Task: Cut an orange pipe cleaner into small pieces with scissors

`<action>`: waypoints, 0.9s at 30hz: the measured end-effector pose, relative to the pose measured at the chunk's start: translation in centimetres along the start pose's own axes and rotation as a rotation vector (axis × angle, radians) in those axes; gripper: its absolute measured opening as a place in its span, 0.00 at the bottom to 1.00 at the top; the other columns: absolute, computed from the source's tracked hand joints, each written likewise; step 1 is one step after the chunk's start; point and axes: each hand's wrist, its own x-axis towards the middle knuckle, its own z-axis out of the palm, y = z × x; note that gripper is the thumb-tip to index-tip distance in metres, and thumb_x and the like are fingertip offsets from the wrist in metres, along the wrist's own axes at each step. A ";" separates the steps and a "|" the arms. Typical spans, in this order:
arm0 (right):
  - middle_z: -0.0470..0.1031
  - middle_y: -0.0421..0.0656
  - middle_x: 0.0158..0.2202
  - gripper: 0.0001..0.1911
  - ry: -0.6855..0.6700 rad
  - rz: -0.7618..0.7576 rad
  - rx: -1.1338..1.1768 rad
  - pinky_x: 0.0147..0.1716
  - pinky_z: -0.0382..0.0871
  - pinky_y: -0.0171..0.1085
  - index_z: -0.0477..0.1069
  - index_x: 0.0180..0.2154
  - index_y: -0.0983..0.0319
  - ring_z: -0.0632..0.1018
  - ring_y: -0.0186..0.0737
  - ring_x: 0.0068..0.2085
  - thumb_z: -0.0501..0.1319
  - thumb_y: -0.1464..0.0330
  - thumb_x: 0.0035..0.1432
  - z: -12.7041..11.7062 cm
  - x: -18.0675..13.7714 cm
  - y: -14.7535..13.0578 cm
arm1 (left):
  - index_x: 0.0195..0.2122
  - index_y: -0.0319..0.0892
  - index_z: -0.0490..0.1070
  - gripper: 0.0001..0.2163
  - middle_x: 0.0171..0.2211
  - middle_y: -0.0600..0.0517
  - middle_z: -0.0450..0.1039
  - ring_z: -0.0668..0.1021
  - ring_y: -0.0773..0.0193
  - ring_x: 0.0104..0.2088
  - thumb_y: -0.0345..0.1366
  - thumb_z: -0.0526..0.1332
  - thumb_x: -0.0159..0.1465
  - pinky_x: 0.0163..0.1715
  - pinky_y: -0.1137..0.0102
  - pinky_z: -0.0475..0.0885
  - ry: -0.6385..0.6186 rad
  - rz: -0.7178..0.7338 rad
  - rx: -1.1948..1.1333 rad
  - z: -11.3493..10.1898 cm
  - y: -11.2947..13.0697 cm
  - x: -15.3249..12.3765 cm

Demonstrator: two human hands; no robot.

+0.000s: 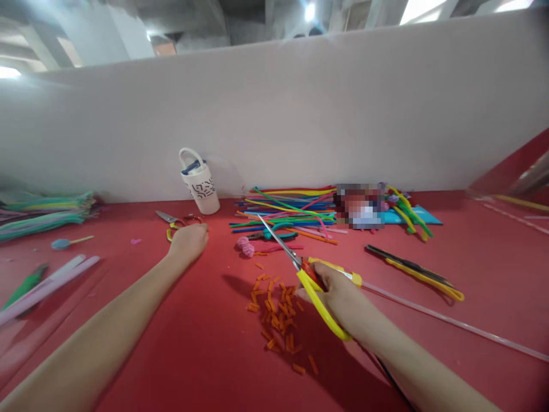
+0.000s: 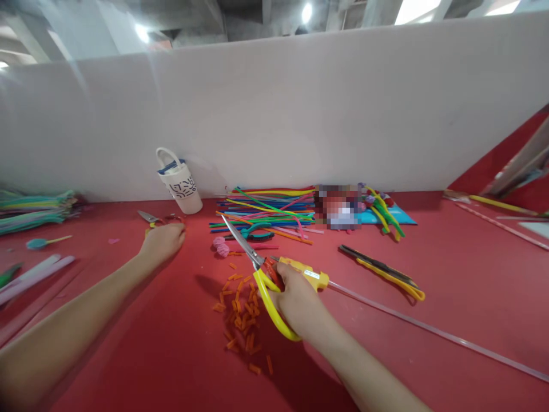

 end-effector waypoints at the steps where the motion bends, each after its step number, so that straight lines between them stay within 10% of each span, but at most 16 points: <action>1: 0.58 0.34 0.20 0.09 -0.001 0.005 0.001 0.23 0.54 0.33 0.55 0.22 0.58 0.61 0.33 0.23 0.57 0.68 0.43 0.0 0.0 0.0 | 0.45 0.41 0.69 0.12 0.45 0.47 0.71 0.75 0.59 0.41 0.38 0.56 0.63 0.40 0.59 0.71 -0.010 0.013 -0.021 -0.1 0.7 -0.9; 12: 0.55 0.33 0.19 0.12 -0.006 -0.001 -0.058 0.22 0.50 0.32 0.53 0.22 0.58 0.59 0.31 0.22 0.58 0.76 0.42 0.7 -0.5 0.1 | 0.41 0.47 0.75 0.12 0.41 0.50 0.78 0.77 0.57 0.41 0.35 0.55 0.59 0.40 0.69 0.67 -0.206 0.263 -0.260 0.1 5.5 -11.7; 27: 0.62 0.35 0.22 0.09 -0.082 -0.112 -0.028 0.22 0.54 0.32 0.56 0.26 0.59 0.64 0.31 0.24 0.56 0.76 0.45 2.4 -1.5 0.6 | 0.41 0.43 0.74 0.12 0.25 0.52 0.76 0.76 0.62 0.26 0.35 0.53 0.59 0.27 0.71 0.65 -0.119 0.144 -0.325 1.2 8.0 -12.0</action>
